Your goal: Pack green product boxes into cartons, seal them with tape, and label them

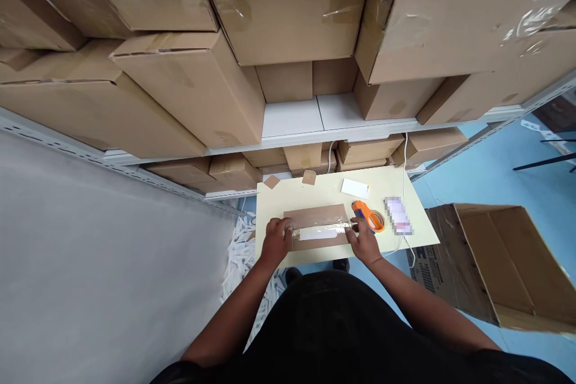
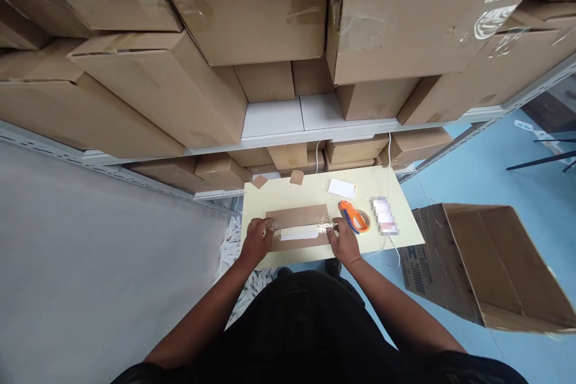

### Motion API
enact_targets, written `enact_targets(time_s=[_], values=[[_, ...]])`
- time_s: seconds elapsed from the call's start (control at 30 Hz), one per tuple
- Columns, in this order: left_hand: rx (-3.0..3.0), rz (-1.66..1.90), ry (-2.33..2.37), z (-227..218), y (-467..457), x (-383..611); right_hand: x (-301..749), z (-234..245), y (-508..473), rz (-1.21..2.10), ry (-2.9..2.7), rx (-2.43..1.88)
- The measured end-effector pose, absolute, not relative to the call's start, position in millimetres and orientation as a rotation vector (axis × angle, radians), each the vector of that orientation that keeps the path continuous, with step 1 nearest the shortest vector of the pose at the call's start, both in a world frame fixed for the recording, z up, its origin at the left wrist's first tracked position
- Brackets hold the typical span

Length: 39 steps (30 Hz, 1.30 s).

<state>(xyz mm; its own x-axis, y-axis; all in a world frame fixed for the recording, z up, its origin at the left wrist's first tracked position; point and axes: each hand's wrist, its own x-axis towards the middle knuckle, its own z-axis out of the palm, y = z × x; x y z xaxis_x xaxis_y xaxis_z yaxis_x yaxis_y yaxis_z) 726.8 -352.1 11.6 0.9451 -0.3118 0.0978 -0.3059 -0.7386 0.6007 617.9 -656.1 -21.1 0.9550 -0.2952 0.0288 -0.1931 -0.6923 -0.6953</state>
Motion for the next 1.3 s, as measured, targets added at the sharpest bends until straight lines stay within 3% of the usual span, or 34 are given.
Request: enact_targets(time_s=[0.13,0.3,0.43,0.53,0.67,0.83,1.0,1.3], values=[[2.648,0.076,-0.566,16.4,-365.5,719.8,571.7,-29.7,-664.1,-0.069,0.450,-2.289],[2.775,-0.027,-0.950,20.8,-376.3,723.8,572.3,-37.2,-699.1,-0.052,0.571,-2.631],[2.682,-0.140,-1.206,20.2,-375.5,722.4,619.1,-42.1,-715.4,0.312,0.798,-2.840],[2.671,-0.191,-1.028,27.9,-382.4,717.0,641.0,-45.1,-716.3,0.463,0.816,-2.864],[2.584,-0.310,-0.557,40.9,-398.0,711.7,637.8,-29.7,-726.4,0.224,0.818,-2.673],[2.158,-0.471,-0.160,42.5,-397.0,720.3,631.6,35.4,-729.6,-0.111,0.678,-2.301],[1.583,-0.668,0.152,37.0,-390.5,727.2,671.1,83.6,-668.0,0.155,0.251,-2.305],[1.080,-0.626,0.299,37.7,-380.4,722.2,700.8,76.4,-616.8,0.252,-0.068,-2.417]])
